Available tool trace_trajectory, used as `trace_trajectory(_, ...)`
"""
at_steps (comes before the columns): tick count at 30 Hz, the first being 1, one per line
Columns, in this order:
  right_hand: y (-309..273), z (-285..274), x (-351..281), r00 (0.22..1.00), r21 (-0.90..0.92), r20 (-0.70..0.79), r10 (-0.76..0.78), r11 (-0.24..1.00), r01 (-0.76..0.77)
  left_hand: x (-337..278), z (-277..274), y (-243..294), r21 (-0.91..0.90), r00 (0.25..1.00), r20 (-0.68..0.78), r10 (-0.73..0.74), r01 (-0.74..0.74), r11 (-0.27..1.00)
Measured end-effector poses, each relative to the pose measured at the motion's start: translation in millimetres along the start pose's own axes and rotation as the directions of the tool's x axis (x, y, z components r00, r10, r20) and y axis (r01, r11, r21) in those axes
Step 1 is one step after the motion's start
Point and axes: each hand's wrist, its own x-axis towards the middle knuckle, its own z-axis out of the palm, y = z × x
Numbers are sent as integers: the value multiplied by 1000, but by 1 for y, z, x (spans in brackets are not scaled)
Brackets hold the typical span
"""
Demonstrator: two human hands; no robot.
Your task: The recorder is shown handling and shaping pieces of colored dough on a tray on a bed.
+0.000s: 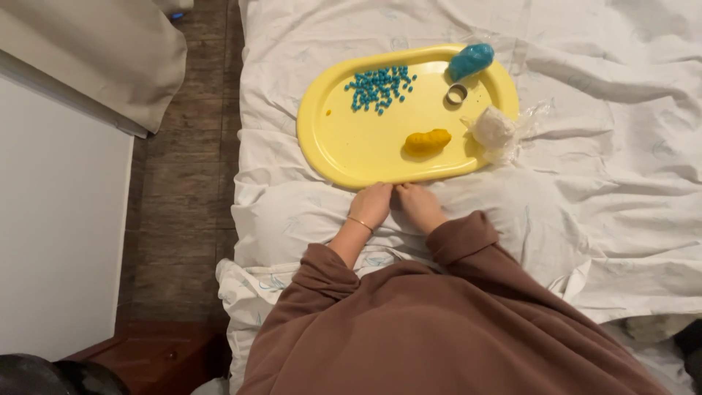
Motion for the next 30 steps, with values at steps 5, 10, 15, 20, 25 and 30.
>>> trace_trajectory(5, -5, 27, 11, 997, -199, -74, 7, 980, -22, 18, -1, -12, 323, 866, -461, 193, -39, 946)
trace_trajectory(10, 0, 43, 13, 993, -297, -121, 5, 954, -41, 38, 11, -19, 426, 874, -407, 266, -76, 902)
trace_trajectory(15, -14, 10, 8, 994, -352, -103, 25, 934, -60, 46, 27, -32, 465, 900, -354, 254, -66, 883)
trace_trajectory(20, -6, -40, 5, 976, 71, -97, 197, 979, -191, 37, 26, -21, 452, 923, -253, 291, -153, 879)
trace_trajectory(25, -14, -84, 24, 951, 527, -162, 264, 838, -142, 31, 22, -28, 383, 943, -213, 255, -159, 910)
trace_trajectory(30, -47, -109, 50, 944, 602, -231, 235, 797, -51, 73, 45, -73, -947, 967, -127, -219, -53, 317)
